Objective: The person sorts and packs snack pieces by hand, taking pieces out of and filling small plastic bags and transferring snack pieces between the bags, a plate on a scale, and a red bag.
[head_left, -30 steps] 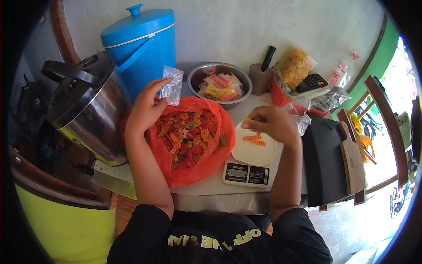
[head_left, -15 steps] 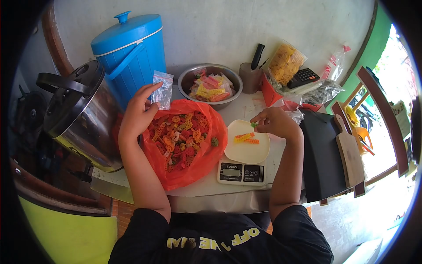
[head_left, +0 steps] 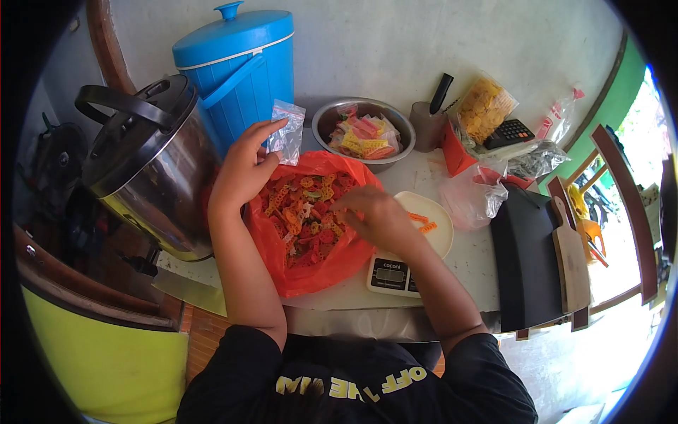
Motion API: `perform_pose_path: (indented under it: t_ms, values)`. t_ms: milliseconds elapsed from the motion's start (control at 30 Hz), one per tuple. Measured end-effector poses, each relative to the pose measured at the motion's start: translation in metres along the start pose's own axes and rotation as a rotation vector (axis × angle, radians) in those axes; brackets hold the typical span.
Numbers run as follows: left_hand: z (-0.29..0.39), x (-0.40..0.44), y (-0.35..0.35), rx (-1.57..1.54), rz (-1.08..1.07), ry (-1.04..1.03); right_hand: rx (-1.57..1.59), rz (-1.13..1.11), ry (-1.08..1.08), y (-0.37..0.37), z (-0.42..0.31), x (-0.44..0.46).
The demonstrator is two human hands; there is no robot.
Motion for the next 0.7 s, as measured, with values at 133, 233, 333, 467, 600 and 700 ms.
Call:
perform_pose_path:
  t_ms: [133,233,333,467,600,700]
  values:
    - [0.0,-0.001,0.001,-0.004,-0.003,0.016,-0.016,-0.242,0.107,-0.045,-0.012,-0.015]
    - [0.001,-0.001,0.0,-0.029,-0.006,0.011,-0.141,-0.272,0.114,-0.056,-0.014,-0.024]
    - [0.003,-0.002,0.0,-0.034,-0.007,-0.01,-0.241,-0.292,0.059,-0.048,-0.015,-0.021]
    - [0.004,-0.002,0.001,0.0,0.005,-0.045,-0.229,-0.215,-0.007,-0.041,0.005,-0.019]
    - [-0.001,-0.002,0.001,-0.017,0.008,-0.064,0.011,-0.116,-0.184,-0.023,0.003,-0.006]
    - [0.002,-0.003,0.003,-0.022,0.006,-0.037,0.143,-0.02,-0.193,-0.012,0.007,0.0]
Point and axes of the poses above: each hand's wrist, its own x-axis towards the middle knuckle, its own y-axis out of the back of the hand, z = x × y, the point moved 2 cm from there along x, towards the middle knuckle, and after that the axes turned 1 degree about -y, right-handed, at the moved point
